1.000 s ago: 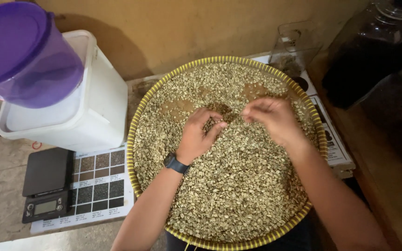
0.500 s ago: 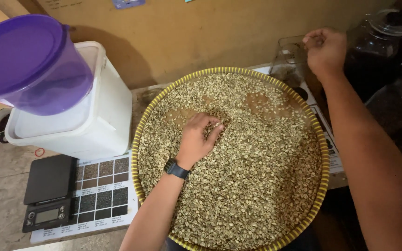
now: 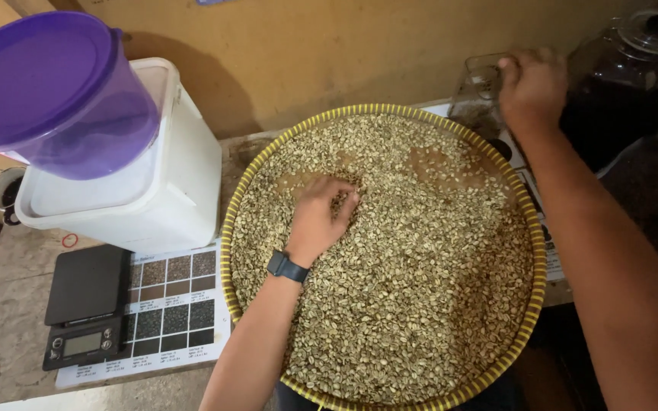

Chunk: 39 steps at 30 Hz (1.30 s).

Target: The person sorts green grains in a large woven basket by hand, picking out unwanted pieces and placing them into a glass jar. The person repeatedly sifts through the grains, selects specific items, and transfers them to the jar.

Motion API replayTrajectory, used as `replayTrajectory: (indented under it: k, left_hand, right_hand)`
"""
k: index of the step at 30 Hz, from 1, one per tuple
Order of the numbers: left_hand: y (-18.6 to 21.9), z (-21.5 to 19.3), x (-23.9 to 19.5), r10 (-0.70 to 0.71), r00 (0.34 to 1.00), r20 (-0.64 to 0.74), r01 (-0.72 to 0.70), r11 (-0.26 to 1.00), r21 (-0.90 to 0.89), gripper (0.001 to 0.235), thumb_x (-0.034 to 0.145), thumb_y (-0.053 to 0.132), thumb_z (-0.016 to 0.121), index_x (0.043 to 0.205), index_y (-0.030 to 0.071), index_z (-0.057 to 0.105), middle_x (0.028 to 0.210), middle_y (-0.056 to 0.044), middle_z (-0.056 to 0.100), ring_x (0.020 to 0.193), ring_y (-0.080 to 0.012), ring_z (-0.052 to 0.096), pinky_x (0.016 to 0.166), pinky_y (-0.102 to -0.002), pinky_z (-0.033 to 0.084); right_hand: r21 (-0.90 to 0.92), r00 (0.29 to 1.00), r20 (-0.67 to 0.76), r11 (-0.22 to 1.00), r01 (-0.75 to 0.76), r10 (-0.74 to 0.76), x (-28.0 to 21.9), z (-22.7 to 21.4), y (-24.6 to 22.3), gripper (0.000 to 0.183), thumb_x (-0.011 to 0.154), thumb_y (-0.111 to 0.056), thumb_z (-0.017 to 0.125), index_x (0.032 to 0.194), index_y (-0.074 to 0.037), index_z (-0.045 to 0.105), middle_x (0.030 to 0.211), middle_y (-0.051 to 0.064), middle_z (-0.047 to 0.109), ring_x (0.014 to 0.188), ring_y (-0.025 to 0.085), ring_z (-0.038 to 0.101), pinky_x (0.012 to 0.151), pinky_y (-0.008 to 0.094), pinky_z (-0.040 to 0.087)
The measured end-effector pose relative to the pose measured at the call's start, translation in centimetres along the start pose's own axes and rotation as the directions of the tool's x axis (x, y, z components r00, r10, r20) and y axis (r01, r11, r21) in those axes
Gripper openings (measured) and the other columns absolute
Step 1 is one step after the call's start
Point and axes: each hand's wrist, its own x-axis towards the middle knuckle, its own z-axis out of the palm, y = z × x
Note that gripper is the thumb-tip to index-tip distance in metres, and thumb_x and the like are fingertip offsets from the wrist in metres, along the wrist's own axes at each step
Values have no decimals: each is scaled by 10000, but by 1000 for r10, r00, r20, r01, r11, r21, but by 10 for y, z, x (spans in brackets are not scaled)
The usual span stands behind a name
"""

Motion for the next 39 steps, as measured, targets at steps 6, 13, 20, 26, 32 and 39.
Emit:
replayTrajectory:
  k: [6, 13, 20, 26, 32, 39]
  left_hand:
    - [-19, -1, -2, -43, 996, 76, 39, 997, 61, 165, 1053, 234, 659, 1089, 91, 733, 1000, -110, 675, 1022, -400, 684, 946, -625, 508]
    - [-7, -9, -3, -106, 979, 173, 89, 991, 102, 242, 1080, 245, 609, 1212, 67, 709, 1156, -170, 653, 1178, -455, 644, 1062, -674, 428]
    - [1, -9, -6, -216, 919, 331, 130, 956, 263, 627, 1101, 490, 482, 1487, 1, 552, 1533, -345, 431, 1462, -551, 393, 1176, -680, 329]
    - [36, -19, -6, -208, 851, 481, 108, 968, 228, 810, 1113, 584, 302, 1600, -63, 343, 1626, -440, 216, 1534, -596, 200, 1234, -705, 168]
    - [46, 6, -12, -154, 810, 566, 49, 979, 196, 1041, 997, 783, 331, 1663, -8, 215, 1671, -426, 76, 1549, -609, 89, 1230, -719, 101]
    - [53, 58, -27, 24, 883, 468, -120, 977, 177, 1057, 1000, 808, 314, 1659, -13, 215, 1644, -421, 102, 1540, -618, 100, 1248, -698, 97]
  right_hand:
    - [346, 898, 412, 938, 5, -157, -22, -55, -127, 111, 966, -99, 721, 1052, -47, 768, 936, 201, 715, 960, 434, 690, 900, 529, 529]
    - [321, 375, 880, 947, -18, -291, -39, -131, -224, 419, 962, -286, 652, 1280, -18, 699, 1263, 171, 695, 1256, 357, 631, 997, 487, 554]
    - [449, 386, 856, 866, -222, -345, -94, -133, -222, 325, 1068, -156, 505, 1280, 7, 690, 1261, 165, 643, 1254, 403, 589, 1016, 522, 524]
    - [553, 478, 800, 755, -353, -362, -96, -152, -220, 370, 1083, -80, 455, 1399, 39, 604, 1419, 258, 599, 1351, 441, 527, 1114, 591, 424]
    - [573, 737, 641, 772, -276, -212, -121, -126, -190, 353, 1091, -215, 538, 1364, -26, 658, 1414, 172, 624, 1325, 407, 560, 1062, 571, 480]
    - [480, 791, 603, 840, -252, -108, -124, -125, -173, 362, 1095, -251, 581, 1322, 12, 683, 1353, 175, 646, 1298, 407, 587, 1023, 556, 524]
